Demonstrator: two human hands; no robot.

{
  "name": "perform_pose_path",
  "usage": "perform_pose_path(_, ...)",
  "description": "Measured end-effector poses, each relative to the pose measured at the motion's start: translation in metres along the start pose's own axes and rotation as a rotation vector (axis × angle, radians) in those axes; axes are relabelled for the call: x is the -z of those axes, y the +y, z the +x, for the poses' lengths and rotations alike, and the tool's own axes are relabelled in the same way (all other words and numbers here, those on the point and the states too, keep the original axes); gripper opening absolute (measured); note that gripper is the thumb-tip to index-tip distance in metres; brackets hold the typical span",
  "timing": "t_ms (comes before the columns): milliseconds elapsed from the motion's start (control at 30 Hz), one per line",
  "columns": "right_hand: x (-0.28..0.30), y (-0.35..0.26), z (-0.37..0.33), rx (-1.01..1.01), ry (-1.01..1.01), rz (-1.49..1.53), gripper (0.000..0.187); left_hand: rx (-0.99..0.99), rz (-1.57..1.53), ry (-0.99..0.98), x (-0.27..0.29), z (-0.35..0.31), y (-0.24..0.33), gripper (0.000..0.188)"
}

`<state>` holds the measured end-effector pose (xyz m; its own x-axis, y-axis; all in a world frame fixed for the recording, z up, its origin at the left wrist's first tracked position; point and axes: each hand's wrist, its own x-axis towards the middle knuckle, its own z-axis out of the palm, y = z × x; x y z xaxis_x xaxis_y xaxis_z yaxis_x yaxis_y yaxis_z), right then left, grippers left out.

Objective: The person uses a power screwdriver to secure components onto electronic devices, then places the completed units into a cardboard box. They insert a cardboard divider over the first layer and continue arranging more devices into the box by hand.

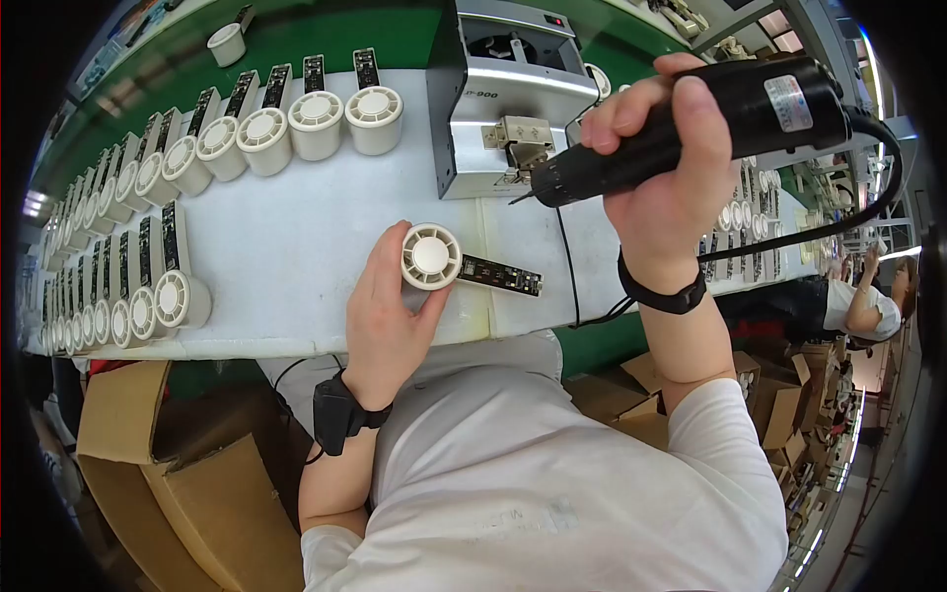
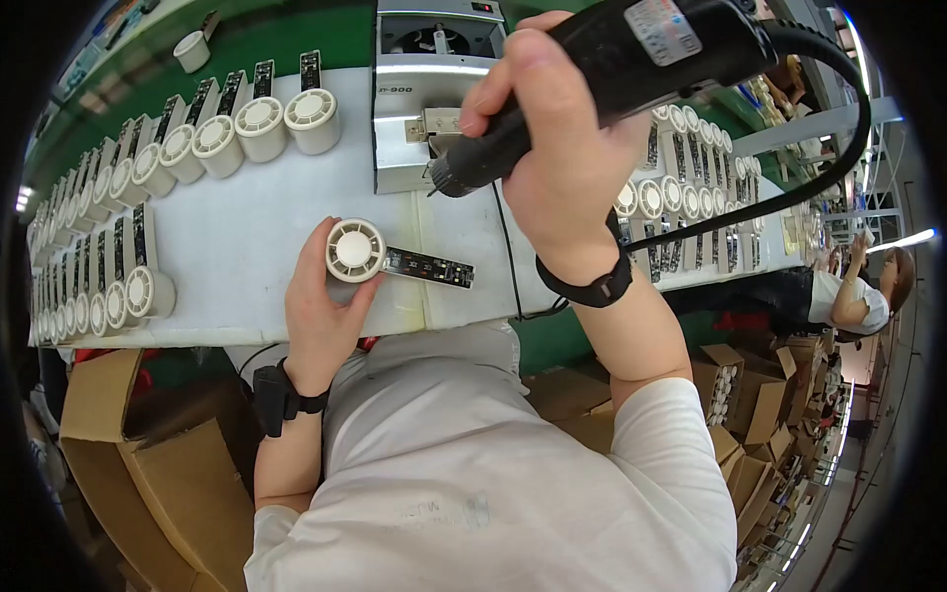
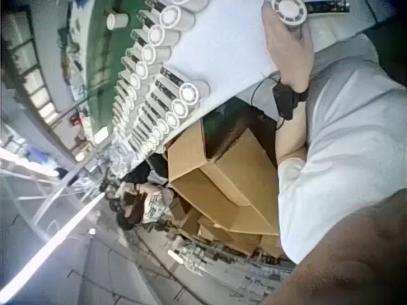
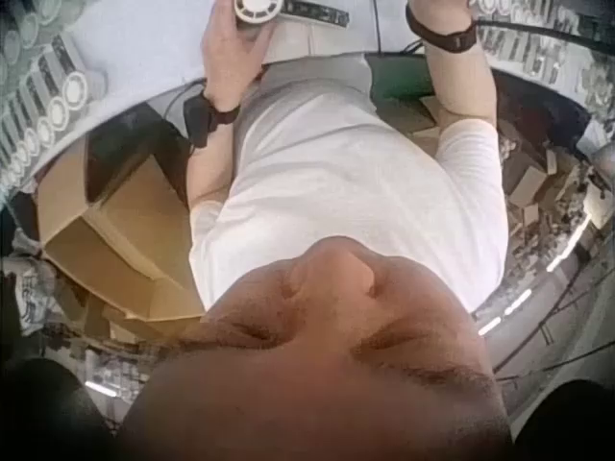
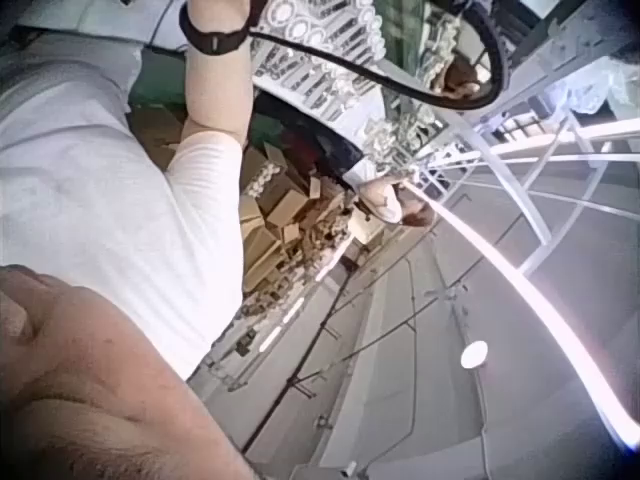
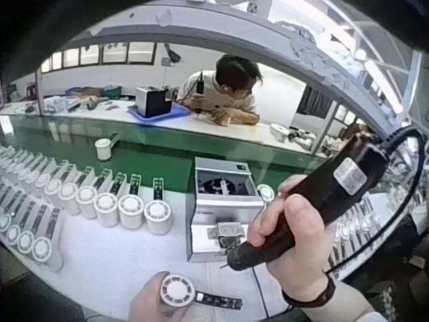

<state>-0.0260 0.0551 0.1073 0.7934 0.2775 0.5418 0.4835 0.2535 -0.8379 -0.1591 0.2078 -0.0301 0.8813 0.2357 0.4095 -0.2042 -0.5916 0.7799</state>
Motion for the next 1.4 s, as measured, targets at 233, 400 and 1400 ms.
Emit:
perform_pose_path(233,-0.008,-0.009,-0.026,-0.086,-0.142,0.129,0.038,0.005,-0.002,0.001,0.0,-0.001,-0.001,0.063)
perform_pose_path(400,-0.021,-0.007,-0.047,-0.172,-0.251,0.07,0.042,0.023,-0.011,-0.009,0.0,0.0,-0.002,0.065)
perform_pose_path(1400,-0.033,0.017,-0.07,-0.07,-0.349,0.051,0.042,-0.05,-0.035,0.038,0.012,0.004,0.002,0.066)
